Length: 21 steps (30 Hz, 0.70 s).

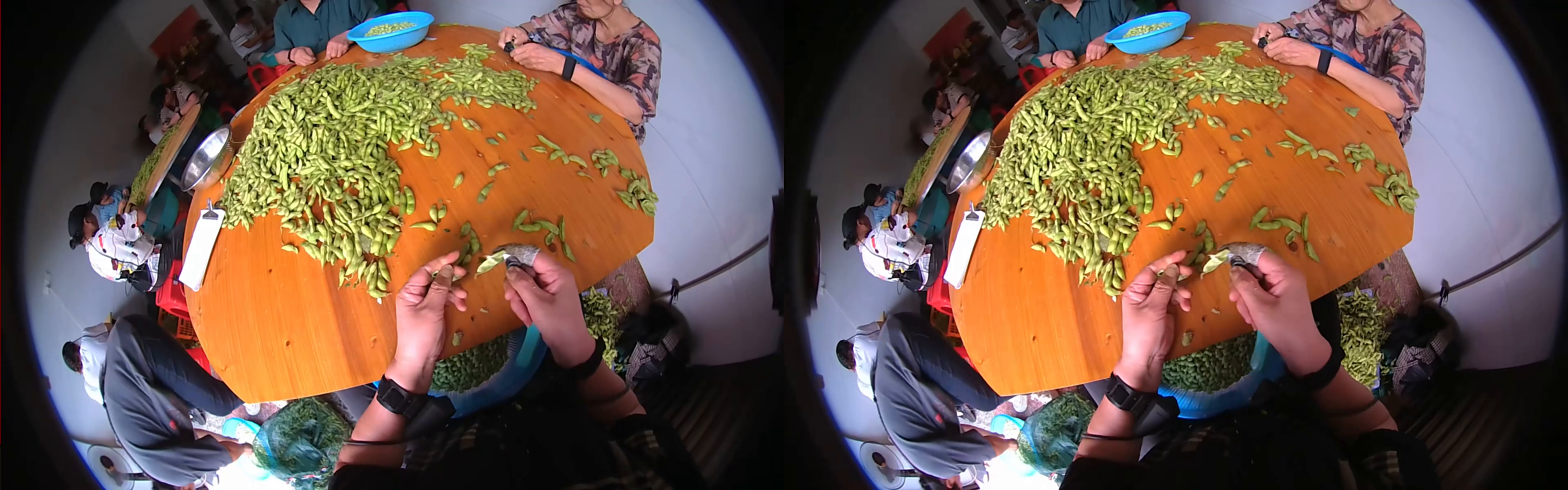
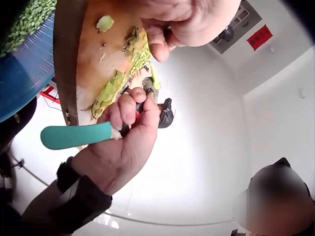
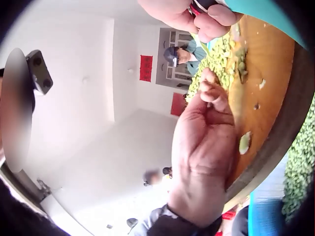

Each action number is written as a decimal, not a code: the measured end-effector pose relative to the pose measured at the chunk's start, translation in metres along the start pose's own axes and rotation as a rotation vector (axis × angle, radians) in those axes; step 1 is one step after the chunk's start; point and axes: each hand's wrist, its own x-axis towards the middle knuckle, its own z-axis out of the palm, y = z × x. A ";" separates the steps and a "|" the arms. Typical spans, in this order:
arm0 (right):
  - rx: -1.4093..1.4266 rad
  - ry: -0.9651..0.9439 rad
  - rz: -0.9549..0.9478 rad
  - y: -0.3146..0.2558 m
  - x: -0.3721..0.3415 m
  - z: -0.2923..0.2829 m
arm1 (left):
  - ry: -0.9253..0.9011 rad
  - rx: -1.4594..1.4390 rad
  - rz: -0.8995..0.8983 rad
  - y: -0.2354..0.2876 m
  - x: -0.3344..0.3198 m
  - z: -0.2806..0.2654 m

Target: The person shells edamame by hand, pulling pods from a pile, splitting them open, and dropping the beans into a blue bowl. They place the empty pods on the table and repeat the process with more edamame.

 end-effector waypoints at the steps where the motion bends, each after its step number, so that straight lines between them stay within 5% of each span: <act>1: -0.035 0.027 -0.011 0.000 0.001 0.000 | -0.011 0.008 0.024 0.001 -0.001 0.001; 5: -0.093 -0.162 0.063 0.002 0.004 0.007 | -0.140 0.080 0.054 0.003 -0.004 0.003; 9: -0.043 -0.148 0.094 0.000 0.003 0.013 | -0.248 0.187 0.070 0.008 -0.007 0.006; 13: -0.091 -0.108 0.046 0.012 0.006 0.012 | -0.146 0.070 -0.054 0.009 -0.006 0.006; 16: -0.377 0.067 -0.236 0.021 0.010 0.009 | 0.005 0.043 0.089 0.001 -0.004 0.004; 18: -0.547 0.174 -0.331 0.010 0.005 0.012 | 0.047 0.456 0.307 0.000 -0.008 0.013; 21: -0.614 0.179 -0.462 0.019 0.004 0.016 | -0.067 0.443 0.248 -0.006 -0.007 0.013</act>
